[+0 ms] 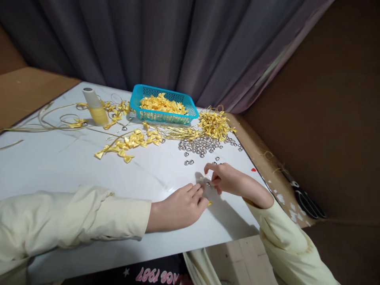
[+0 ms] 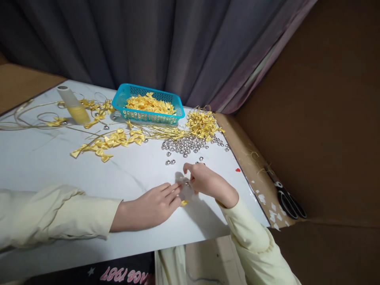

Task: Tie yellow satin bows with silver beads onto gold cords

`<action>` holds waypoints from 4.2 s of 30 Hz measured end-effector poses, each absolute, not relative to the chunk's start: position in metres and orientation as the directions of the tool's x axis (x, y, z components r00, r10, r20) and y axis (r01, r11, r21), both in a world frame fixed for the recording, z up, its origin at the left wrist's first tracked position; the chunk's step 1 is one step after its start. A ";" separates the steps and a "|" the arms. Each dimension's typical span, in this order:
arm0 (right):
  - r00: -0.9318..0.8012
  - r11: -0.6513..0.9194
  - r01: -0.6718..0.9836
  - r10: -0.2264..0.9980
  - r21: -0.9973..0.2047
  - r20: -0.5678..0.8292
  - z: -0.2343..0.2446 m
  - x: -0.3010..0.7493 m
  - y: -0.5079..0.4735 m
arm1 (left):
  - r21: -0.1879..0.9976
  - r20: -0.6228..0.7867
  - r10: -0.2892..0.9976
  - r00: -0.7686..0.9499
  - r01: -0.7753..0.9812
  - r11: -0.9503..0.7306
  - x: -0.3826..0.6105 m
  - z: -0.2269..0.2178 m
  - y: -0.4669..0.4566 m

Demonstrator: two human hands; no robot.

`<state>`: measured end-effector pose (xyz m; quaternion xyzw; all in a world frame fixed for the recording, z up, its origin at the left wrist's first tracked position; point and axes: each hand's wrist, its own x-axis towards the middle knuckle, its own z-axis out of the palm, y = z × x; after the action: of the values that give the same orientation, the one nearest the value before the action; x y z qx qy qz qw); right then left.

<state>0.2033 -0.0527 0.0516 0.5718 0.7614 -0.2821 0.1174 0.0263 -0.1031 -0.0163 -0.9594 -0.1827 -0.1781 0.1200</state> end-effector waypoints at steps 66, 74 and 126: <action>-0.074 -0.086 -0.231 0.995 -0.969 -0.071 0.042 0.139 -0.123 | 0.920 -0.131 0.799 0.587 -0.228 0.319 -0.017 0.012 -0.090; -0.107 -0.096 -0.175 0.991 -0.980 -0.078 0.036 0.147 -0.120 | 0.936 -0.109 0.815 0.569 -0.218 0.277 -0.018 0.011 -0.088; -0.238 -0.040 -0.148 0.971 -0.988 -0.004 0.026 0.143 -0.130 | 0.913 -0.136 0.835 0.534 -0.259 0.314 -0.018 0.006 -0.083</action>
<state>0.1432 -0.1297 0.0263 0.4028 0.5112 -0.5980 -0.4677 -0.0180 -0.0830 0.0059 -0.4569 -0.3149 -0.3661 -0.7470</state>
